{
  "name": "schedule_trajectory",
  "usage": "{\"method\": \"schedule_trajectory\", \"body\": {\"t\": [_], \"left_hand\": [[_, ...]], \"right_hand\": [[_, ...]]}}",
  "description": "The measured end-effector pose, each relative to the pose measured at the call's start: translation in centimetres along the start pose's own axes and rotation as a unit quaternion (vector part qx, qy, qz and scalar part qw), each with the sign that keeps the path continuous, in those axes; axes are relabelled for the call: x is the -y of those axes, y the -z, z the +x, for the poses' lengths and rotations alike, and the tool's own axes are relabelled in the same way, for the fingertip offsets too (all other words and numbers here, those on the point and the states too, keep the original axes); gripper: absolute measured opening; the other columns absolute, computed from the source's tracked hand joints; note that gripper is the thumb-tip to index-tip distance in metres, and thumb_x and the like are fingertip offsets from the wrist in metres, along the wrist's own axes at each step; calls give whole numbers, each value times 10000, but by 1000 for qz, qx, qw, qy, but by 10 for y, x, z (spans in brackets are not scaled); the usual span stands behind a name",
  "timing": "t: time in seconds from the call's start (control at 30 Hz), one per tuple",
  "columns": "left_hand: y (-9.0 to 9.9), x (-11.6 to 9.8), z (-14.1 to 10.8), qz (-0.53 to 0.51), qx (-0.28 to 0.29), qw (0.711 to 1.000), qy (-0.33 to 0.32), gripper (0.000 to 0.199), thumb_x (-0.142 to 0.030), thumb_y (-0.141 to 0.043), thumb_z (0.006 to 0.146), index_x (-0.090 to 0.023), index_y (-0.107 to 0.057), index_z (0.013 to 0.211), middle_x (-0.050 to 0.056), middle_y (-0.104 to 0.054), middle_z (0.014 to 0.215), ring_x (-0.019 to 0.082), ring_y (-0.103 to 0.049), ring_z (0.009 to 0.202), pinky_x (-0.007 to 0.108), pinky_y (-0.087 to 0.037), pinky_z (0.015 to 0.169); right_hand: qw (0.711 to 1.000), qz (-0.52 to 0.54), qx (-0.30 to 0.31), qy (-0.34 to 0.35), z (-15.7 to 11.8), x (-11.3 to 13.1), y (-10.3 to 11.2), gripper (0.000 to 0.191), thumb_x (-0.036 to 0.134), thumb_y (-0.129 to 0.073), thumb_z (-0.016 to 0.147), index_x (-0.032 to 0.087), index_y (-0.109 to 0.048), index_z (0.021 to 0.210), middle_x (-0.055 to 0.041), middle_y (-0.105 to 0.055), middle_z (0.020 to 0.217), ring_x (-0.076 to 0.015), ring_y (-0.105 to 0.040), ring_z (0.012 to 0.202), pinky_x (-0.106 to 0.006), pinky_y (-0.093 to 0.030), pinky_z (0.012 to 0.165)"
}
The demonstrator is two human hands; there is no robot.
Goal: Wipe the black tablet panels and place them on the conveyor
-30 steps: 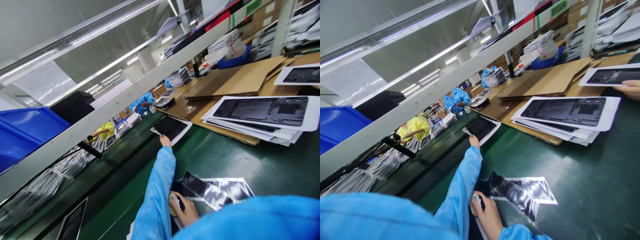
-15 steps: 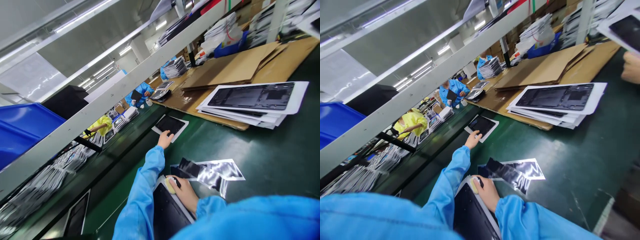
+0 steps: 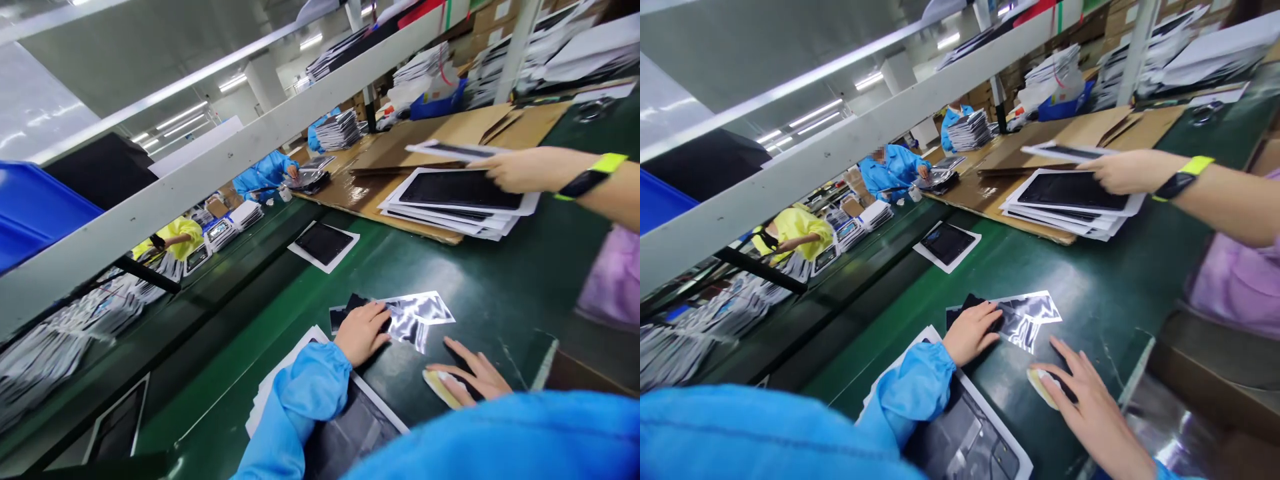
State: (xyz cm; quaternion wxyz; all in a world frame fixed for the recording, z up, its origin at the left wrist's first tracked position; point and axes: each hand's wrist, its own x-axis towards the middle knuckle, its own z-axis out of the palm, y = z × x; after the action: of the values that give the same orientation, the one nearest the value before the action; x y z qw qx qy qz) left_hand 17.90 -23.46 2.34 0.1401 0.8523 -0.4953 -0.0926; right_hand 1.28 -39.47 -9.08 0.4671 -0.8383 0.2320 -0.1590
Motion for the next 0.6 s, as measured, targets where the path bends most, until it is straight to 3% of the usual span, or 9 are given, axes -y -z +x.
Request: {"method": "schedule_trajectory", "body": {"t": [0.13, 0.2, 0.3, 0.4, 0.5, 0.6], "left_hand": [[-13, -6, 6, -4, 3, 1000, -4, 617, -459, -645, 837, -192, -494, 1373, 132, -448, 1450, 306, -372, 1372, 451, -340, 1150], [-16, -7, 5, -5, -1, 1000, -2, 669, -507, -660, 812, -219, -479, 1388, 124, -441, 1456, 319, -363, 1376, 464, -341, 1144], [-17, -10, 3, -13, -7, 1000, 7, 705, -540, -663, 796, -236, -465, 1400, 115, -433, 1463, 319, -372, 1371, 467, -344, 1139], [-16, -19, 2, -30, -13, 999, 23, 732, -528, -690, 772, -198, -478, 1390, 129, -452, 1450, 327, -396, 1354, 477, -345, 1135], [-14, -33, 3, -54, -31, 996, 61, 582, -433, -613, 842, -158, -525, 1347, 142, -525, 1385, 339, -430, 1324, 492, -360, 1118], [-6, -41, 1, -89, -55, 989, 105, 369, -309, -422, 921, -177, -634, 1193, 106, -663, 1200, 277, -584, 1159, 411, -455, 1032]], "right_hand": [[993, -74, 10, 90, -2, -14, -7, 593, 643, -246, 799, 370, -772, 808, 30, -470, 1462, -324, -286, 1391, -539, -355, 960], [987, -88, 45, 127, 3, -4, -10, 613, 627, -214, 821, 374, -772, 835, 42, -452, 1475, -313, -293, 1385, -536, -287, 1005], [973, -61, 145, 171, 15, 20, -11, 466, 572, -362, 850, 353, -770, 905, -6, -488, 1451, -306, -361, 1374, -513, -227, 1144], [956, -49, 210, 198, 26, 38, -10, 368, 543, -448, 848, 358, -755, 932, -11, -577, 1362, -262, -447, 1328, -485, -202, 1184], [949, -52, 232, 209, 27, 40, -10, 374, 541, -447, 854, 338, -754, 923, -27, -590, 1340, -255, -446, 1328, -480, -168, 1190], [952, -52, 228, 198, 23, 23, -4, 391, 548, -448, 853, 318, -757, 922, -33, -475, 1458, -275, -339, 1395, -490, -131, 1191]]}}
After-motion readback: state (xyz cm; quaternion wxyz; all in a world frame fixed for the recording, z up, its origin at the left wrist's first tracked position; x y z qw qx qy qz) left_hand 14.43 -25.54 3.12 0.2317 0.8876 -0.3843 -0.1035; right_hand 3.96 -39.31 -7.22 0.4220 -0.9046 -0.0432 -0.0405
